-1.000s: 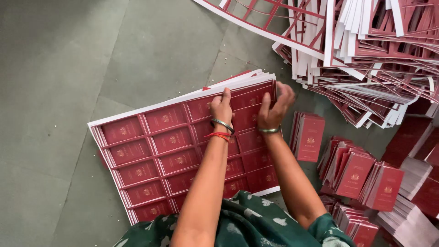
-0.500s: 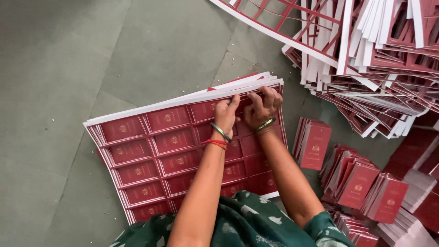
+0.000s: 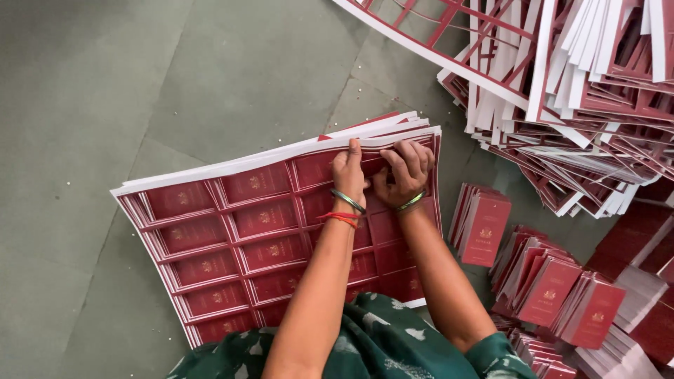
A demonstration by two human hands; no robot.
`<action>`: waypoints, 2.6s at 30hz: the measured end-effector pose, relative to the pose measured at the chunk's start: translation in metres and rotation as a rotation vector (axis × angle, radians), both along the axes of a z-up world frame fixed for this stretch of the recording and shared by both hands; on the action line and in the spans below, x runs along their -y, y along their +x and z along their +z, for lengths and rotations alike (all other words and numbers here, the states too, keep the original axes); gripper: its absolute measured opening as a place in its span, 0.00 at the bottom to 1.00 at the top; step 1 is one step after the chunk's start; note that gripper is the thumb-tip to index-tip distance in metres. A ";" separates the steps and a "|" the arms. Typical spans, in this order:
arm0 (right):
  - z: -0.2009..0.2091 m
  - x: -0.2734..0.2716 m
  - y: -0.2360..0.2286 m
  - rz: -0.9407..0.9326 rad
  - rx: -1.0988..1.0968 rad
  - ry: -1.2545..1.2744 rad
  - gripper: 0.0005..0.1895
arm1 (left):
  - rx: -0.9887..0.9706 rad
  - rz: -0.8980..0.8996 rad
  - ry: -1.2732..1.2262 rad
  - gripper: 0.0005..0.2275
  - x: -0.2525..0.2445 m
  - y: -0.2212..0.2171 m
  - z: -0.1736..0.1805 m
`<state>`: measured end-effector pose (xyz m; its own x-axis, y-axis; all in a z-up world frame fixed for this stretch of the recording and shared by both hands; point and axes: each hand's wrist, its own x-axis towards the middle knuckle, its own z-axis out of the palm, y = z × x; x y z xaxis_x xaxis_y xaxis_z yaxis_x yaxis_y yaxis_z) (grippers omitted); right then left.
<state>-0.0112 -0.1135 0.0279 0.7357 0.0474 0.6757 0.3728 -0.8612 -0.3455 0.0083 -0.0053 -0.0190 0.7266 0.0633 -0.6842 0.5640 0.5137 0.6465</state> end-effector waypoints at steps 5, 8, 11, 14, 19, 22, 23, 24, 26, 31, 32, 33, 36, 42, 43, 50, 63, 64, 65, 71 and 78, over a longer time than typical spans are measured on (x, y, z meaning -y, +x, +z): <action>-0.001 -0.002 -0.005 -0.004 0.000 -0.013 0.16 | 0.064 0.025 0.022 0.20 0.001 -0.006 -0.017; 0.000 -0.004 -0.005 -0.042 0.024 -0.074 0.16 | 0.056 0.026 0.008 0.19 0.002 -0.005 -0.014; 0.001 -0.006 -0.003 -0.081 0.052 -0.111 0.16 | 0.238 0.106 -0.032 0.19 0.006 -0.006 -0.022; 0.006 0.002 -0.005 -0.076 -0.048 -0.177 0.17 | 0.204 0.092 0.026 0.20 0.007 -0.008 -0.011; 0.004 0.005 -0.008 -0.120 0.000 -0.189 0.22 | 0.183 0.162 -0.031 0.19 0.012 -0.004 -0.015; 0.005 0.005 -0.011 -0.132 -0.010 -0.188 0.26 | 0.224 0.177 0.030 0.19 0.017 -0.017 -0.042; 0.007 0.006 -0.010 -0.127 -0.016 -0.203 0.26 | 0.223 0.180 0.062 0.22 0.019 -0.018 -0.048; 0.005 0.007 -0.010 -0.127 -0.006 -0.206 0.26 | 0.232 0.182 0.057 0.22 0.017 -0.011 -0.026; 0.002 0.008 -0.008 -0.128 0.034 -0.212 0.25 | 0.125 0.199 -0.121 0.18 0.009 0.000 0.017; 0.009 0.003 0.001 -0.121 0.033 -0.213 0.23 | 0.182 0.203 -0.105 0.18 0.009 -0.013 -0.014; 0.013 0.004 0.008 -0.129 0.019 -0.218 0.24 | 0.255 0.205 -0.105 0.18 0.012 -0.009 -0.020; 0.016 0.003 0.012 -0.131 0.023 -0.220 0.24 | 0.259 0.203 -0.108 0.18 0.012 -0.007 -0.014; 0.022 -0.003 0.018 -0.127 0.040 -0.209 0.28 | 0.167 0.193 -0.049 0.18 0.008 -0.005 -0.005; 0.021 -0.007 0.020 -0.231 0.011 -0.254 0.22 | 0.049 0.198 -0.002 0.19 0.010 -0.002 0.005; 0.020 -0.006 0.021 -0.199 -0.004 -0.265 0.24 | 0.029 0.207 0.006 0.18 0.010 -0.004 0.005; 0.019 0.016 0.021 0.042 -0.024 -0.055 0.21 | 0.005 0.234 0.060 0.17 0.011 -0.002 -0.001; 0.034 0.092 0.037 0.762 -0.330 1.716 0.30 | -0.028 0.217 0.206 0.20 0.018 0.003 0.003; 0.043 0.087 0.026 0.738 -0.266 1.788 0.31 | -0.020 0.197 0.238 0.22 0.017 -0.001 -0.001; 0.053 0.082 0.015 0.712 -0.200 1.858 0.33 | -0.012 0.178 0.271 0.23 0.017 -0.005 -0.004; -0.008 0.057 -0.011 0.075 -0.139 0.612 0.32 | 0.204 -0.015 0.202 0.13 0.008 -0.001 0.028; 0.015 0.021 0.003 -0.015 -0.133 0.527 0.27 | 0.385 0.071 0.251 0.16 0.025 -0.008 -0.036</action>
